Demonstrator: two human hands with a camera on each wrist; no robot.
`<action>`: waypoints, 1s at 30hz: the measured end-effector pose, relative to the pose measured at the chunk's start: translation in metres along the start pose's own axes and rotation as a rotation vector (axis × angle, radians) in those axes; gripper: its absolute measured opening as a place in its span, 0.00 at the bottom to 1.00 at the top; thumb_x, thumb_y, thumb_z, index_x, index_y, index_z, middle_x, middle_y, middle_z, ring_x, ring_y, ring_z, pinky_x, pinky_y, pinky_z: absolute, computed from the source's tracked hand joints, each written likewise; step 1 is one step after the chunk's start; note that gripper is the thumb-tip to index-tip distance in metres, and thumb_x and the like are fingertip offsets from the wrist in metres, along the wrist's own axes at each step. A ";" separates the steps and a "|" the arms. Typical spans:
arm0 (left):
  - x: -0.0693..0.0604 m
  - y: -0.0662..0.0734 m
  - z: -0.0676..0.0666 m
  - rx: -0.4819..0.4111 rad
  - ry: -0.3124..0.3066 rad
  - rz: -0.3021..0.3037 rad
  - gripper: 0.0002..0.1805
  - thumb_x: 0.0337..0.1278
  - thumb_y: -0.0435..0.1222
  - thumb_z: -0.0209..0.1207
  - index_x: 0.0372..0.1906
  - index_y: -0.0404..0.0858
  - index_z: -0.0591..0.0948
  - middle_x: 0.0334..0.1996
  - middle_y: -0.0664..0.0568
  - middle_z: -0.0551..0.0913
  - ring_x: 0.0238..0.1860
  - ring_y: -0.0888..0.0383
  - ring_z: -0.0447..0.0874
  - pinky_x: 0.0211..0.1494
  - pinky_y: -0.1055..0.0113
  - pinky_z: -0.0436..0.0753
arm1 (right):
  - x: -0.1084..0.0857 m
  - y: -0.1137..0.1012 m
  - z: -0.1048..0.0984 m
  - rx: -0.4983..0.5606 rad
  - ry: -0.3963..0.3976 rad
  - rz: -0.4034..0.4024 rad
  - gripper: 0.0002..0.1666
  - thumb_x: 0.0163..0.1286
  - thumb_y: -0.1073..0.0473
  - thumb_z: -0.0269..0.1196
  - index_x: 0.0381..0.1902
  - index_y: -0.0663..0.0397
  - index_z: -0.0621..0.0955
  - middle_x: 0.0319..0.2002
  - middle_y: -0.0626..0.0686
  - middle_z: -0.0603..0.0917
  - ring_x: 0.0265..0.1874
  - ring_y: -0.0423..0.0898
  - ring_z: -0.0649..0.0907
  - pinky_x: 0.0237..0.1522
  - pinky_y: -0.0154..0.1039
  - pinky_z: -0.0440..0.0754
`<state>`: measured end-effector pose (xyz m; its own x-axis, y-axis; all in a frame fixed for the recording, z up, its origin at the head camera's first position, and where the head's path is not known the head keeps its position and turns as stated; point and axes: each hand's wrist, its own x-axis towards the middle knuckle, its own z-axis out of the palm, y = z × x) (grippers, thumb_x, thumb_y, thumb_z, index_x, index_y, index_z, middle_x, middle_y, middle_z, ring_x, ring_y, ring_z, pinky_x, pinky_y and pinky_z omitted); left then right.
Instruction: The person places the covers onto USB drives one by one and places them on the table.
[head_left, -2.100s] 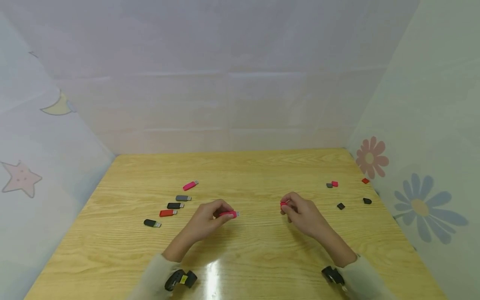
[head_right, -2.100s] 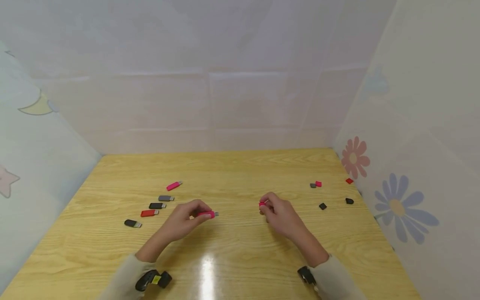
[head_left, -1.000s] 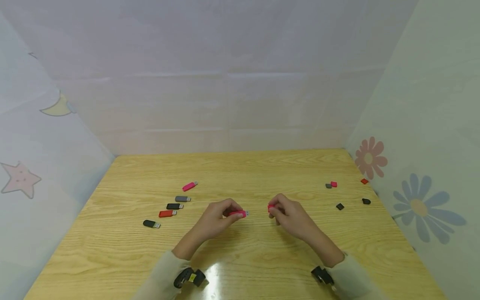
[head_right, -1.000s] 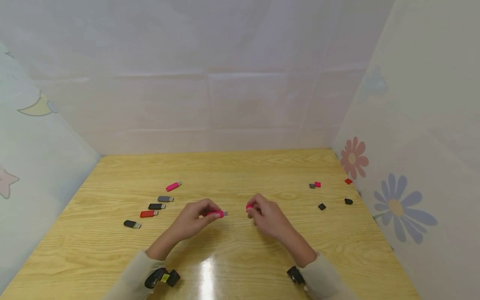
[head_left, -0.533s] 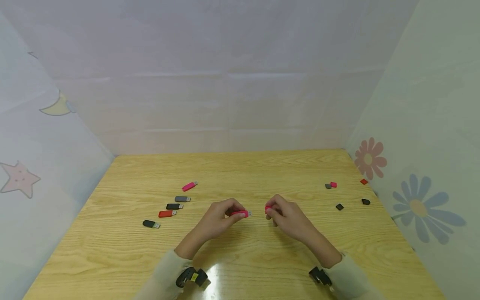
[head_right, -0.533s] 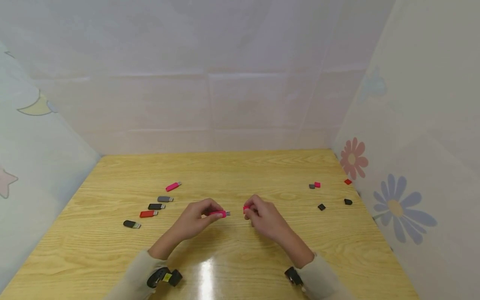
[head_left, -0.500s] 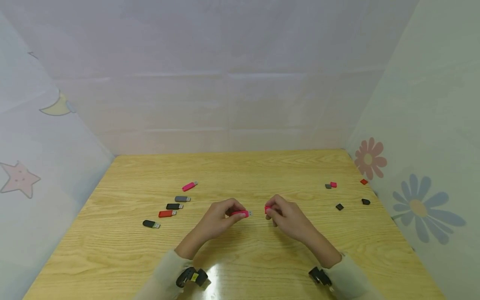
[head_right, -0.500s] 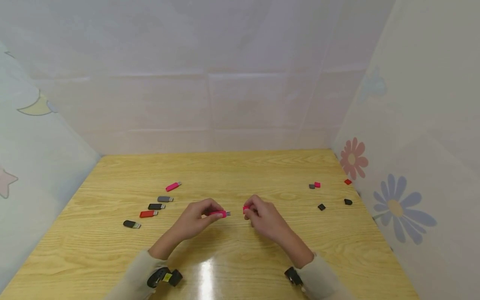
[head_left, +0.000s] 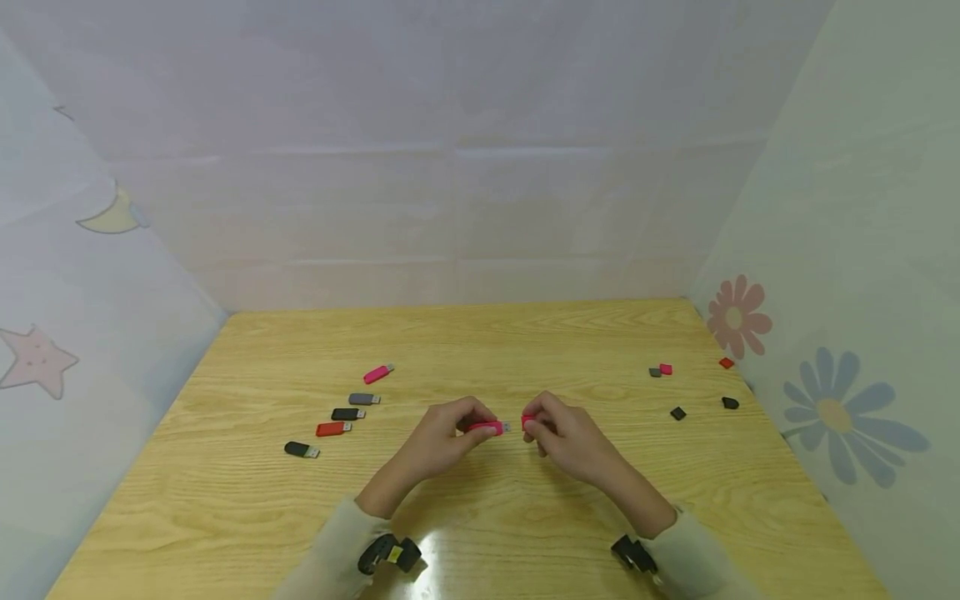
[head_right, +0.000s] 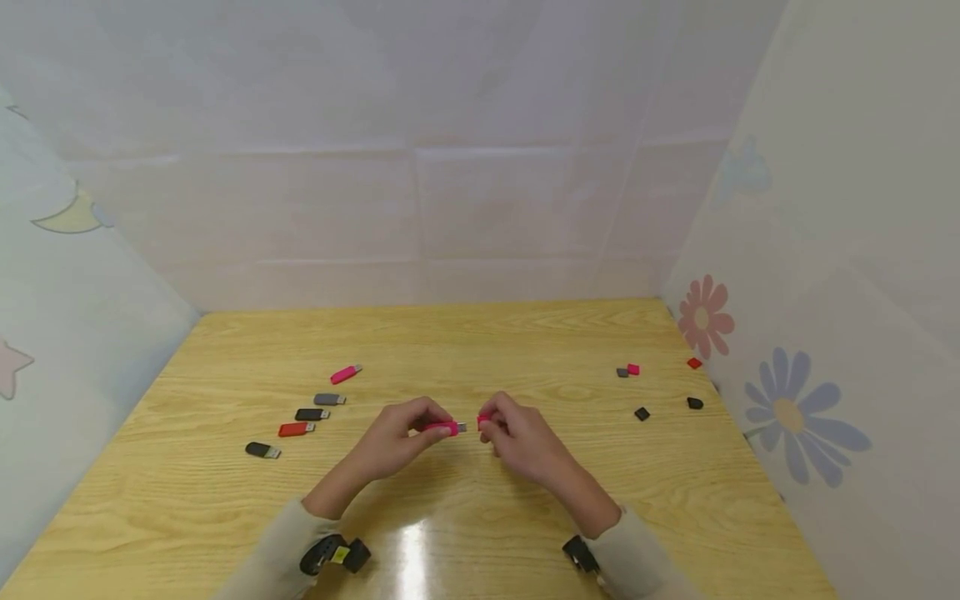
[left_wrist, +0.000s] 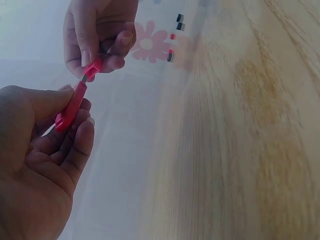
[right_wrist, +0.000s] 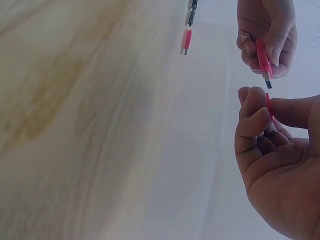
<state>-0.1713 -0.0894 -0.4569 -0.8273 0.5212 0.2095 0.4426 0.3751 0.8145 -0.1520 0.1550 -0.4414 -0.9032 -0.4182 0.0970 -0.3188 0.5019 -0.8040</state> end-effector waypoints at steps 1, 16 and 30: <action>0.000 0.000 0.000 -0.002 0.001 0.004 0.06 0.69 0.42 0.63 0.45 0.47 0.84 0.37 0.61 0.87 0.36 0.66 0.83 0.40 0.68 0.82 | 0.000 0.000 0.000 0.002 -0.002 -0.003 0.04 0.80 0.62 0.55 0.48 0.53 0.77 0.34 0.54 0.86 0.25 0.54 0.82 0.23 0.35 0.76; 0.002 0.002 0.003 0.005 -0.008 0.006 0.07 0.69 0.43 0.63 0.45 0.47 0.84 0.37 0.62 0.87 0.36 0.66 0.83 0.41 0.68 0.83 | 0.001 0.000 0.003 -0.005 -0.018 -0.060 0.05 0.80 0.62 0.56 0.47 0.57 0.77 0.32 0.52 0.86 0.23 0.47 0.81 0.23 0.35 0.77; 0.003 0.006 0.004 -0.003 -0.003 0.010 0.07 0.69 0.42 0.63 0.45 0.46 0.84 0.37 0.62 0.87 0.37 0.65 0.83 0.43 0.68 0.82 | 0.001 -0.002 0.004 -0.005 -0.031 -0.062 0.04 0.80 0.61 0.56 0.47 0.55 0.76 0.34 0.55 0.86 0.24 0.50 0.81 0.24 0.34 0.77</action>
<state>-0.1699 -0.0825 -0.4530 -0.8220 0.5270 0.2157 0.4493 0.3675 0.8143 -0.1508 0.1505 -0.4424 -0.8724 -0.4718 0.1277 -0.3748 0.4780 -0.7944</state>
